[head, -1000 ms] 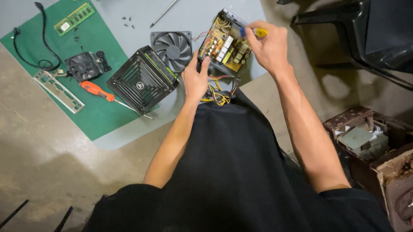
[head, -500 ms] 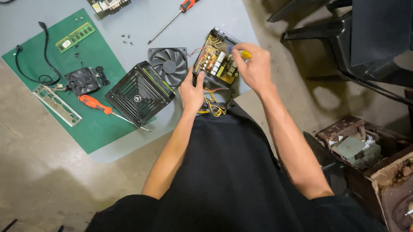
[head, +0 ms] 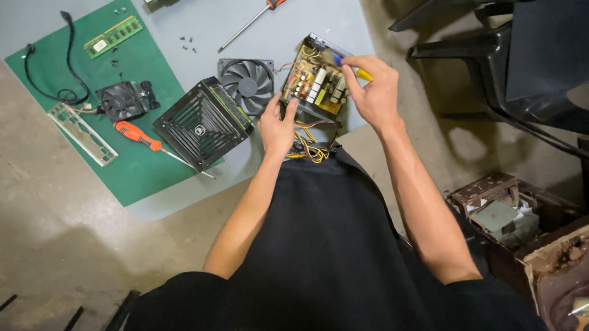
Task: The person cleans a computer power supply unit using a brush. They remove the fan cover, brush the internal components and wires, and then reattach the cover.
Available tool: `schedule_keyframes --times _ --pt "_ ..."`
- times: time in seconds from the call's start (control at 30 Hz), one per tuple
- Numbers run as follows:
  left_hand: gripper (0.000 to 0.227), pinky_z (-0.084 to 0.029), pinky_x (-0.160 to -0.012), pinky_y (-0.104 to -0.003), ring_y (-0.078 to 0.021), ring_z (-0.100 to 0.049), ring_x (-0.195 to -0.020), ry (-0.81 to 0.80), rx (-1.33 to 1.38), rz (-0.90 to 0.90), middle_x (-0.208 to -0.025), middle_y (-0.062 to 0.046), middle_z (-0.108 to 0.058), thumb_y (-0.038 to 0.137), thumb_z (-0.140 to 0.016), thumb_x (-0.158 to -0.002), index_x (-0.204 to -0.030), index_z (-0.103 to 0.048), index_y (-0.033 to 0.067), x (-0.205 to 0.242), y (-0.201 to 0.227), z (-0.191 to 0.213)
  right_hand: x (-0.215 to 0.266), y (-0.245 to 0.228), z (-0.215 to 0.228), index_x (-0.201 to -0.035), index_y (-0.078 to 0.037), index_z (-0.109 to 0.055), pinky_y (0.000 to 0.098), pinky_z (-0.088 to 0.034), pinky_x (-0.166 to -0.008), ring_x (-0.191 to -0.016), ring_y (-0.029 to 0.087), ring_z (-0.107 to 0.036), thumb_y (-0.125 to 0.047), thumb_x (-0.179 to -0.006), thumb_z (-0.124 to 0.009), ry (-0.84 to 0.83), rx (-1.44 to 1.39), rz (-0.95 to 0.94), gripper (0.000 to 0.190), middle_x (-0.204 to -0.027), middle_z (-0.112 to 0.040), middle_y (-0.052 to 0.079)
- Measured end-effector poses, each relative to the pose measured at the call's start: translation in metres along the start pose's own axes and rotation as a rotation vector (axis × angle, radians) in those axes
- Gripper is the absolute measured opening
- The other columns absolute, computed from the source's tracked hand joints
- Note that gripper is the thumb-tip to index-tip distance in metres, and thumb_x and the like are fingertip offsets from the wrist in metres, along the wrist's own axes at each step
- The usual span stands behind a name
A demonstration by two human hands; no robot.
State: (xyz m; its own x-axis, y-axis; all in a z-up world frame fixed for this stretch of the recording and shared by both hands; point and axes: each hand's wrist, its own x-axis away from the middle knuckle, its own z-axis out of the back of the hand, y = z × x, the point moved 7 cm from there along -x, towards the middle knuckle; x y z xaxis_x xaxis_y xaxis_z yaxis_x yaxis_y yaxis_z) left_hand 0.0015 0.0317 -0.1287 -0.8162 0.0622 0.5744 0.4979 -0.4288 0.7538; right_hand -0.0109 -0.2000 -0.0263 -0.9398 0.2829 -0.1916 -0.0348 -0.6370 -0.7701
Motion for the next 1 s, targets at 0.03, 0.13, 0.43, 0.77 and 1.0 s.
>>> schedule_keyframes --times 0.03,0.13,0.43,0.77,1.0 --pt "0.062 -0.050 -0.106 -0.048 -0.0415 -0.058 -0.125 -0.004 0.012 -0.003 -0.129 -0.037 -0.061 0.044 -0.072 -0.095 -0.141 -0.060 0.0048 0.000 0.002 0.000 -0.003 -0.005 0.000 -0.104 -0.014 -0.079 0.0393 -0.057 -0.084 -0.093 0.031 -0.074 -0.007 -0.100 -0.073 0.025 -0.074 0.001 0.009 -0.096 -0.077 0.007" --pt "0.061 -0.051 -0.104 -0.047 -0.0411 -0.059 -0.124 -0.015 0.020 -0.015 -0.127 -0.037 -0.062 0.043 -0.074 -0.095 -0.141 -0.060 0.0056 -0.005 -0.005 -0.001 -0.018 -0.006 -0.010 -0.102 -0.015 -0.079 0.0437 -0.056 -0.082 -0.088 0.034 -0.072 -0.012 -0.099 -0.077 -0.111 -0.099 0.048 0.005 -0.091 -0.075 0.009" --pt "0.064 -0.049 -0.107 -0.046 -0.0422 -0.056 -0.126 -0.021 0.059 -0.022 -0.128 -0.040 -0.059 0.042 -0.075 -0.094 -0.140 -0.059 0.0013 -0.006 -0.004 -0.001 -0.032 -0.015 -0.030 -0.105 -0.003 -0.079 0.0503 -0.056 -0.078 -0.088 0.045 -0.072 -0.006 -0.100 -0.074 -0.351 -0.132 0.036 0.007 -0.094 -0.076 0.022" --pt "0.064 -0.051 -0.105 -0.045 -0.0428 -0.057 -0.125 -0.020 0.053 -0.039 -0.127 -0.040 -0.060 0.043 -0.075 -0.094 -0.140 -0.060 0.0010 -0.005 -0.001 -0.001 -0.026 -0.001 -0.046 -0.108 -0.005 -0.079 0.0459 -0.059 -0.079 -0.088 0.038 -0.073 -0.002 -0.099 -0.074 -0.308 0.013 0.160 0.011 -0.096 -0.077 0.016" --pt "0.062 -0.051 -0.104 -0.046 -0.0429 -0.058 -0.123 -0.005 0.040 -0.045 -0.125 -0.040 -0.060 0.041 -0.075 -0.093 -0.138 -0.061 0.0007 -0.006 -0.002 -0.001 -0.020 -0.001 -0.043 -0.108 -0.007 -0.078 0.0454 -0.059 -0.082 -0.090 0.037 -0.074 -0.005 -0.098 -0.075 -0.288 -0.006 0.133 0.010 -0.095 -0.077 0.015"
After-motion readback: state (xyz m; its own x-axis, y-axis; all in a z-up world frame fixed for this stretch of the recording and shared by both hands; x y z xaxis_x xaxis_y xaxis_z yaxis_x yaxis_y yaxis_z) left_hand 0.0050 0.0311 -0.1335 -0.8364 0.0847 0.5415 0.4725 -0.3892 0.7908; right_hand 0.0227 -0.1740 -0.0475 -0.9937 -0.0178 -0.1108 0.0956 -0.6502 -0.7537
